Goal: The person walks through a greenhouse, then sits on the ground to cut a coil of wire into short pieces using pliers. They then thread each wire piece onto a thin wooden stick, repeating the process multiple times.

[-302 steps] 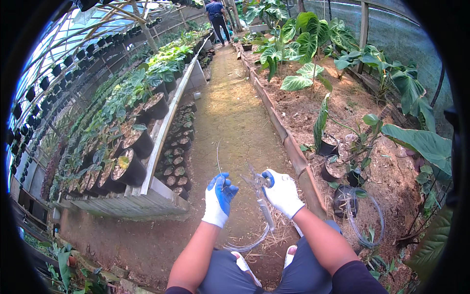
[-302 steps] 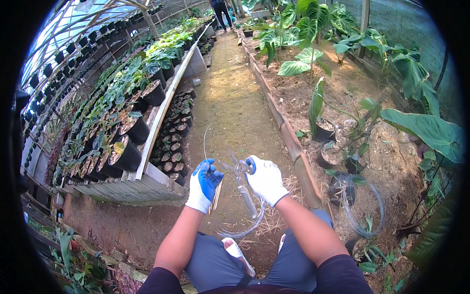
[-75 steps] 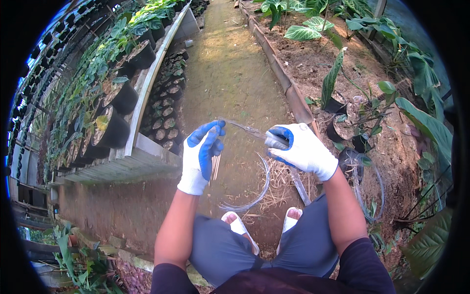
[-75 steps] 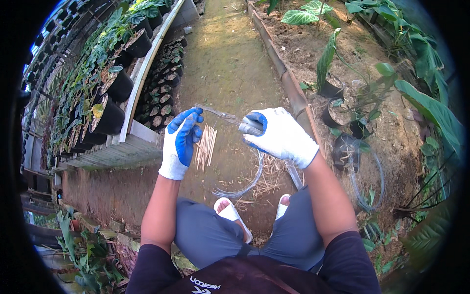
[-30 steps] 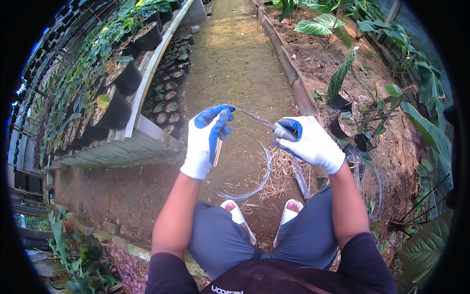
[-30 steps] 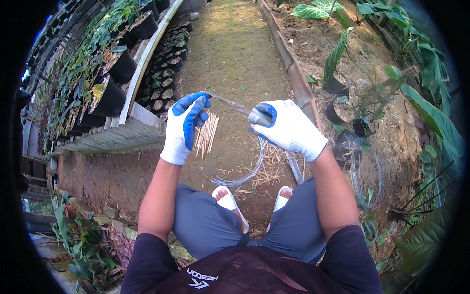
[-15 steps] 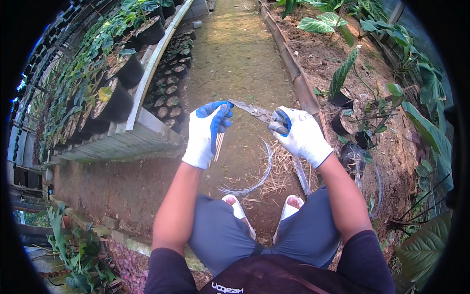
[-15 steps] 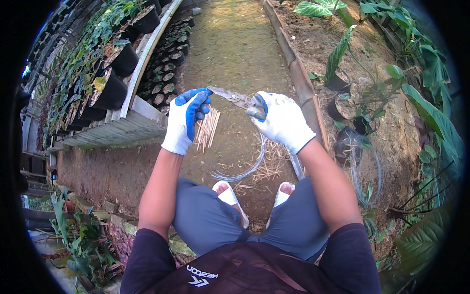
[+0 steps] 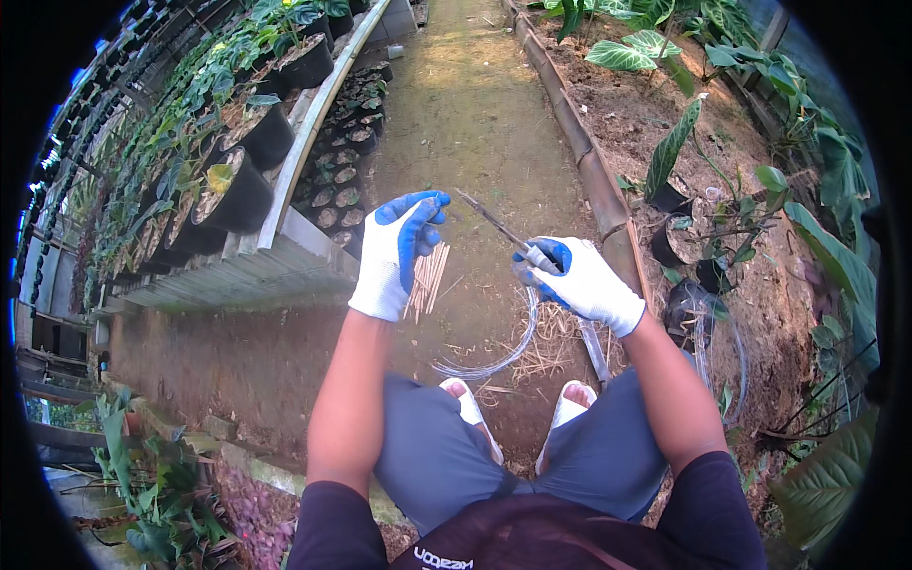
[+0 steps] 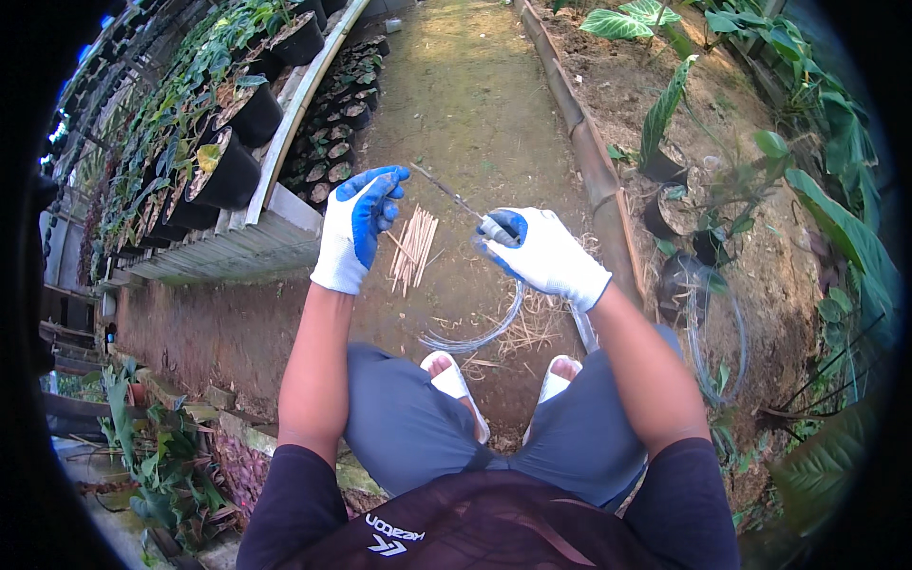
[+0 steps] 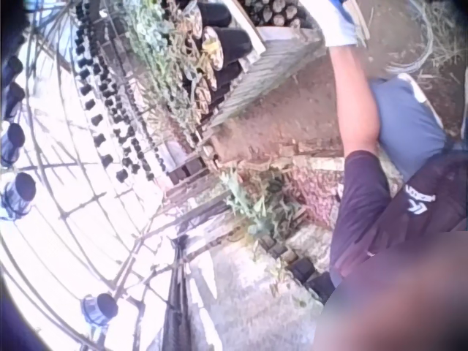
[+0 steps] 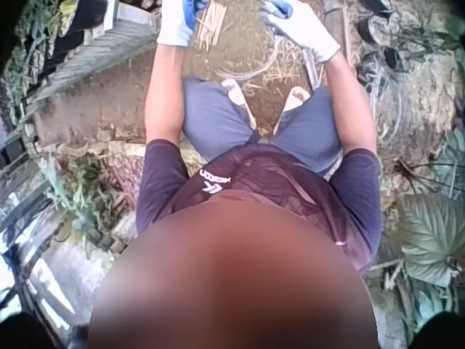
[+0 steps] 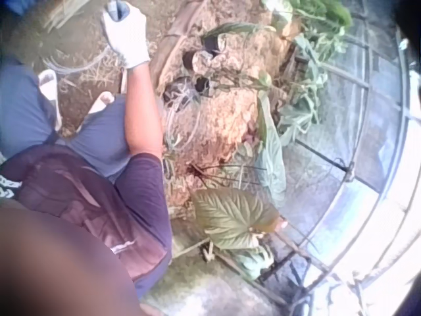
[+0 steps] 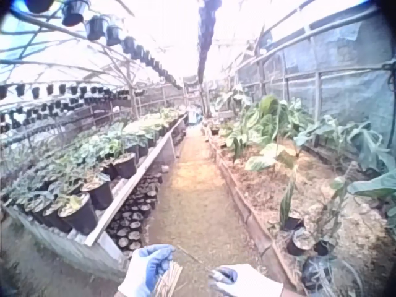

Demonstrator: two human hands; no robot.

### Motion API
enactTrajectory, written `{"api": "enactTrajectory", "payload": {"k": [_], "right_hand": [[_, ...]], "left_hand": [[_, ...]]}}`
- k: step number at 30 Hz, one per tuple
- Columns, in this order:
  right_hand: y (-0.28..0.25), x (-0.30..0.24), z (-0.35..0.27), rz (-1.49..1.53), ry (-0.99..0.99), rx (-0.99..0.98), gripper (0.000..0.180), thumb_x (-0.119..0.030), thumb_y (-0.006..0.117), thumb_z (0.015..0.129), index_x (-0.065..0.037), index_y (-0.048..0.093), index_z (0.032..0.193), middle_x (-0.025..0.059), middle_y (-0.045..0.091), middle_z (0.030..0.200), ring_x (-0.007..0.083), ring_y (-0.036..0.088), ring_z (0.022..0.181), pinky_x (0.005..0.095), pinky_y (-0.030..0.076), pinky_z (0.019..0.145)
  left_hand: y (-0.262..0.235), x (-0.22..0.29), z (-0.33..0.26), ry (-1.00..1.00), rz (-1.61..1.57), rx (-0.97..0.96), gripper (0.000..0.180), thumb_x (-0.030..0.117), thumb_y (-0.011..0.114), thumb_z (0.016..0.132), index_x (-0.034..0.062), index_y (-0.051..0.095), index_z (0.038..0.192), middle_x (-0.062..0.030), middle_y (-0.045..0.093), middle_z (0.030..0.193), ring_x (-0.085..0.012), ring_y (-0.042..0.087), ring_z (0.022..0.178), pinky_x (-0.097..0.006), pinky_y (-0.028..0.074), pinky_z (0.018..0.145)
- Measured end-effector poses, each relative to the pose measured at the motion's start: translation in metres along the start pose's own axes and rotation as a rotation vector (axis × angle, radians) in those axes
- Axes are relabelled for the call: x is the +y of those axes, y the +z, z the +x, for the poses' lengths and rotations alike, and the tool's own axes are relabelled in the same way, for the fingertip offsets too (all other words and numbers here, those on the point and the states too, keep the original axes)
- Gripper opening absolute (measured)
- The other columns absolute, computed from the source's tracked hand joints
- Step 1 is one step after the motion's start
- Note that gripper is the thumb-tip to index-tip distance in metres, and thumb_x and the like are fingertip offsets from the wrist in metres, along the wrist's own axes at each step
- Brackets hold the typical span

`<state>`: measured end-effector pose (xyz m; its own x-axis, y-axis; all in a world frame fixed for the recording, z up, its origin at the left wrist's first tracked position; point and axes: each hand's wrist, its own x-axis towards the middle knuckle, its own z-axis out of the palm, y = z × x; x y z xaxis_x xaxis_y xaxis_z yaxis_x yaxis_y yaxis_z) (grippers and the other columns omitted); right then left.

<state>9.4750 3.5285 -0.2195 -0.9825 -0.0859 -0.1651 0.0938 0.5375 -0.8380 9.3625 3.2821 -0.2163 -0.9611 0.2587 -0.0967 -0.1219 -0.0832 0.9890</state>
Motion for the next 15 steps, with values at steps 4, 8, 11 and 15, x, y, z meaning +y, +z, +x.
{"api": "enactTrajectory", "payload": {"k": [4,8,11,15], "right_hand": [[-0.0060,-0.0114,-0.0079,0.427,0.135,-0.247,0.042,-0.043,0.072,0.097,-0.001,0.073,0.103,0.0050,0.072,0.080,0.0109,0.065,0.057,0.0262,0.051,0.053],[-0.0058,-0.0111,-0.0074,0.550,0.110,-0.305,0.046,-0.045,0.074,0.095,-0.001,0.073,0.109,0.0075,0.073,0.081,0.0127,0.067,0.058,0.0262,0.052,0.051],[-0.0056,-0.0097,-0.0052,0.550,0.127,-0.323,0.048,-0.047,0.073,0.095,-0.001,0.073,0.110,0.0087,0.074,0.082,0.0138,0.069,0.060,0.0271,0.054,0.052],[-0.0077,-0.0128,-0.0064,0.603,0.167,-0.343,0.049,-0.047,0.068,0.098,-0.001,0.073,0.112,0.0096,0.075,0.084,0.0153,0.069,0.059,0.0269,0.055,0.053]], "left_hand": [[-0.0010,0.0002,0.0019,0.036,0.020,-0.037,0.025,0.018,0.070,0.099,0.0021,0.074,0.119,-0.0004,0.070,0.087,-0.0043,0.057,0.063,-0.018,0.042,0.054],[0.0027,-0.0028,0.0028,0.055,0.022,-0.054,0.025,0.017,0.071,0.099,0.0018,0.074,0.119,-0.0011,0.072,0.089,-0.0045,0.058,0.064,-0.018,0.042,0.054],[0.0051,-0.0037,0.0033,0.072,0.028,-0.071,0.025,0.016,0.070,0.100,0.0018,0.074,0.119,-0.0013,0.072,0.089,-0.0047,0.059,0.064,-0.019,0.042,0.054],[0.0075,-0.0033,0.0035,0.078,0.018,-0.060,0.025,0.016,0.070,0.100,0.0019,0.073,0.120,-0.0016,0.073,0.090,-0.0053,0.059,0.066,-0.019,0.043,0.056]]}}
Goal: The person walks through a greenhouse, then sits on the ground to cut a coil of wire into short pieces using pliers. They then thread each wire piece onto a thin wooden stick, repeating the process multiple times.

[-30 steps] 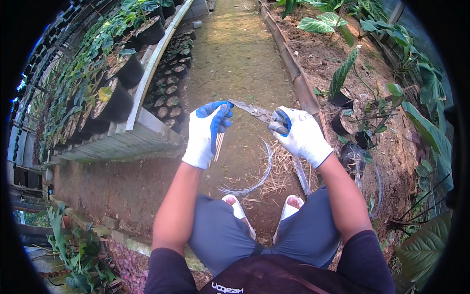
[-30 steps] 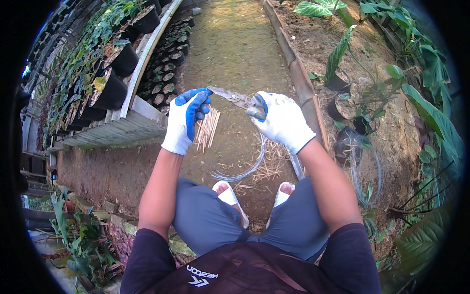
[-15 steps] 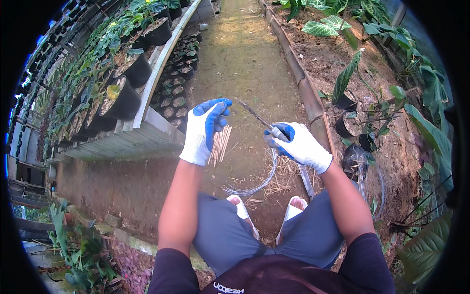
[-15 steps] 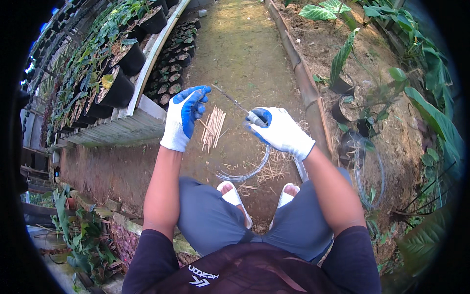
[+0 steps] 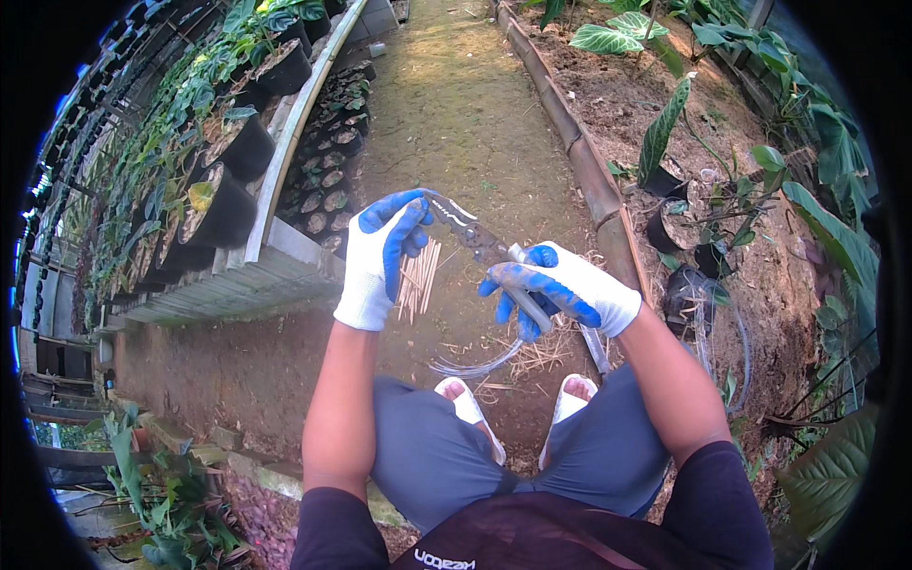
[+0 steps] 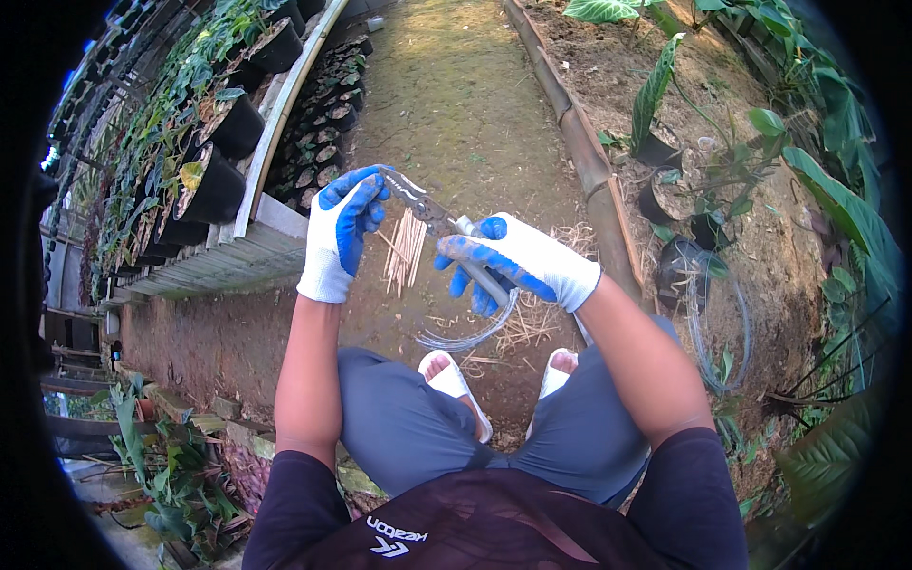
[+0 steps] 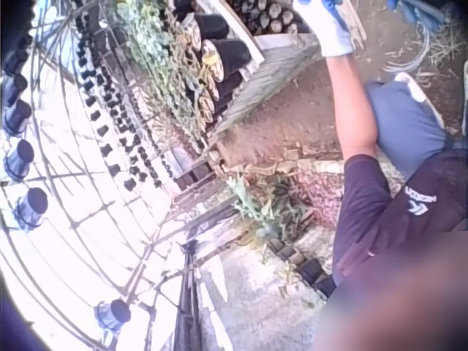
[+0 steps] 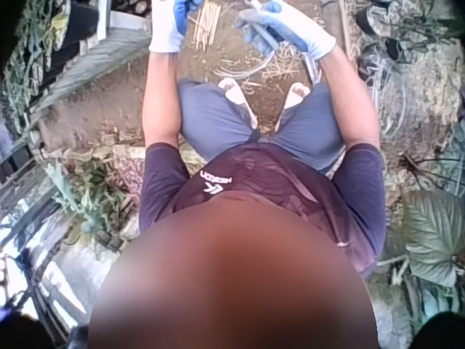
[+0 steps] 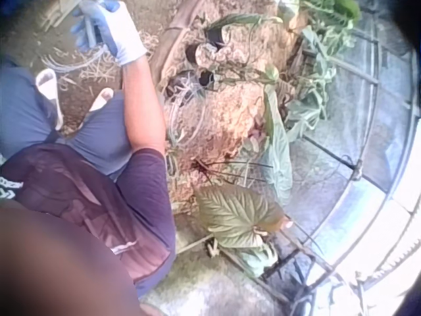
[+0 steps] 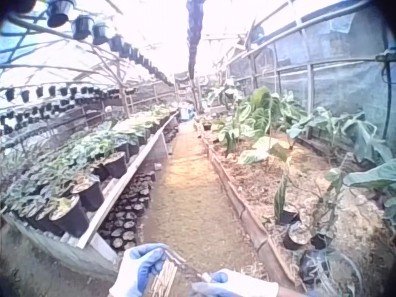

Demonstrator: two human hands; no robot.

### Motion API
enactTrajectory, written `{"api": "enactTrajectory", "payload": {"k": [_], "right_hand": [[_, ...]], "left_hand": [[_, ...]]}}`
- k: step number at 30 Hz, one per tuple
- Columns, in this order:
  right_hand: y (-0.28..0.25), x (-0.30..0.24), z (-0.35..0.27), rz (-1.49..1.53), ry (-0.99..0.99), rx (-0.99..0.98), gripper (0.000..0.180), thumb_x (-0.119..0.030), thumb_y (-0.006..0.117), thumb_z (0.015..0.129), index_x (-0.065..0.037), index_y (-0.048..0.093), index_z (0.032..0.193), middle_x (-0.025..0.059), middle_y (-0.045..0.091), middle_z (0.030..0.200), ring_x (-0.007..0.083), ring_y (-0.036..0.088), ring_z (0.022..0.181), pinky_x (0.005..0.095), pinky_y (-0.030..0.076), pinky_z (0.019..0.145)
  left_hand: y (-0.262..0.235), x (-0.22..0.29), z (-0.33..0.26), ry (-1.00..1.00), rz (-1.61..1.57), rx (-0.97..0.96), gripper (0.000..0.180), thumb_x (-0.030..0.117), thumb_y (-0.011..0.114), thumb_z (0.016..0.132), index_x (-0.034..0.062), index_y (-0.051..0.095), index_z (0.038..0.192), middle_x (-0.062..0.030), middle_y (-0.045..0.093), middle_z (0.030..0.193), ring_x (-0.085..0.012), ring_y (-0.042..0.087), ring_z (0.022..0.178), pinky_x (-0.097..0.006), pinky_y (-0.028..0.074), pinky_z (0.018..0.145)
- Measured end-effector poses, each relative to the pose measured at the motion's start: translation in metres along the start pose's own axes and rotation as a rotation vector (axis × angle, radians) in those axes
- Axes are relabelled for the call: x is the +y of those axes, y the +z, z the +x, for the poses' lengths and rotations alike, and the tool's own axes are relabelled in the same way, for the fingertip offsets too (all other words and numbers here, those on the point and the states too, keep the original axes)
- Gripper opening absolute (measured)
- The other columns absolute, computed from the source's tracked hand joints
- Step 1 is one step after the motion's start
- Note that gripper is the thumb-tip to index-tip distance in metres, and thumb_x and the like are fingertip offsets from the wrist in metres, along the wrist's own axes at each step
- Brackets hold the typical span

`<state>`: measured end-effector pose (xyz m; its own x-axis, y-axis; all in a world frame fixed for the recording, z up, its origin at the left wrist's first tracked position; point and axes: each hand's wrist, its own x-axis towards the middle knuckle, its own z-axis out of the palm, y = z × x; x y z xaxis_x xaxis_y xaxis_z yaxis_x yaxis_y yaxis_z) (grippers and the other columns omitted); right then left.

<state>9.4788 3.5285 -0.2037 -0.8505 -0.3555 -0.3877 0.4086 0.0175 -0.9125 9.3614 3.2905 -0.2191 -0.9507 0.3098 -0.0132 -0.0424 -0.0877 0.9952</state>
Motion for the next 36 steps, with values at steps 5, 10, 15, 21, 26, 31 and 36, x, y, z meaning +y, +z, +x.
{"api": "enactTrajectory", "payload": {"k": [5,10,15,21,26,31,36], "right_hand": [[0.000,-0.003,0.001,0.050,0.034,-0.028,0.047,-0.043,0.061,0.101,0.000,0.073,0.115,0.0104,0.076,0.086,0.0162,0.069,0.056,0.0254,0.053,0.052],[0.001,-0.002,0.005,0.059,0.028,-0.024,0.048,-0.047,0.065,0.100,-0.001,0.073,0.111,0.0081,0.072,0.079,0.0162,0.068,0.055,0.0280,0.055,0.052],[0.004,-0.002,0.006,-0.003,-0.022,0.054,0.045,-0.045,0.068,0.099,-0.001,0.075,0.102,0.0033,0.065,0.071,0.0116,0.062,0.051,0.0260,0.051,0.049],[0.000,0.002,0.011,-0.129,-0.020,0.113,0.047,-0.049,0.073,0.095,-0.003,0.076,0.100,0.0008,0.063,0.068,0.0092,0.058,0.051,0.0256,0.046,0.048],[-0.003,0.006,0.014,-0.264,-0.018,0.195,0.047,-0.050,0.075,0.093,-0.003,0.073,0.091,0.0008,0.062,0.066,0.0085,0.055,0.051,0.0272,0.043,0.049],[-0.004,0.003,0.012,-0.567,-0.046,0.302,0.046,-0.046,0.075,0.092,-0.001,0.069,0.083,0.0082,0.062,0.067,0.0170,0.057,0.057,0.0339,0.048,0.058],[-0.005,0.001,0.009,-0.745,-0.204,0.365,0.040,-0.042,0.072,0.091,-0.003,0.074,0.091,0.0200,0.068,0.077,0.0334,0.067,0.073,0.0409,0.053,0.071]], "left_hand": [[0.000,0.000,0.002,-0.008,-0.007,0.002,0.026,0.017,0.070,0.100,0.0019,0.072,0.121,-0.0021,0.073,0.091,-0.0066,0.061,0.068,-0.021,0.046,0.058],[-0.006,-0.003,0.005,-0.011,0.014,0.002,0.027,0.018,0.072,0.099,0.0014,0.072,0.121,-0.0028,0.073,0.092,-0.0072,0.061,0.069,-0.021,0.046,0.059],[-0.010,-0.002,0.006,0.000,0.016,0.010,0.028,0.019,0.074,0.098,-0.0002,0.072,0.118,-0.0043,0.073,0.090,-0.0076,0.061,0.065,-0.021,0.045,0.056],[-0.010,0.005,0.003,-0.044,0.109,0.053,0.027,0.018,0.074,0.097,-0.0017,0.073,0.115,-0.0051,0.073,0.087,-0.0075,0.060,0.064,-0.021,0.044,0.055],[-0.011,0.008,-0.001,-0.054,0.105,0.031,0.024,0.016,0.075,0.096,-0.0013,0.074,0.112,-0.0038,0.074,0.086,-0.0065,0.061,0.065,-0.020,0.047,0.058],[-0.013,0.008,-0.004,-0.053,0.131,-0.001,0.028,0.019,0.073,0.098,-0.0024,0.073,0.116,-0.0048,0.074,0.089,-0.0071,0.062,0.067,-0.020,0.045,0.057],[-0.015,0.008,-0.007,-0.074,0.084,-0.035,0.028,0.019,0.071,0.099,-0.0017,0.073,0.117,-0.0042,0.074,0.091,-0.0066,0.062,0.069,-0.020,0.046,0.059]]}}
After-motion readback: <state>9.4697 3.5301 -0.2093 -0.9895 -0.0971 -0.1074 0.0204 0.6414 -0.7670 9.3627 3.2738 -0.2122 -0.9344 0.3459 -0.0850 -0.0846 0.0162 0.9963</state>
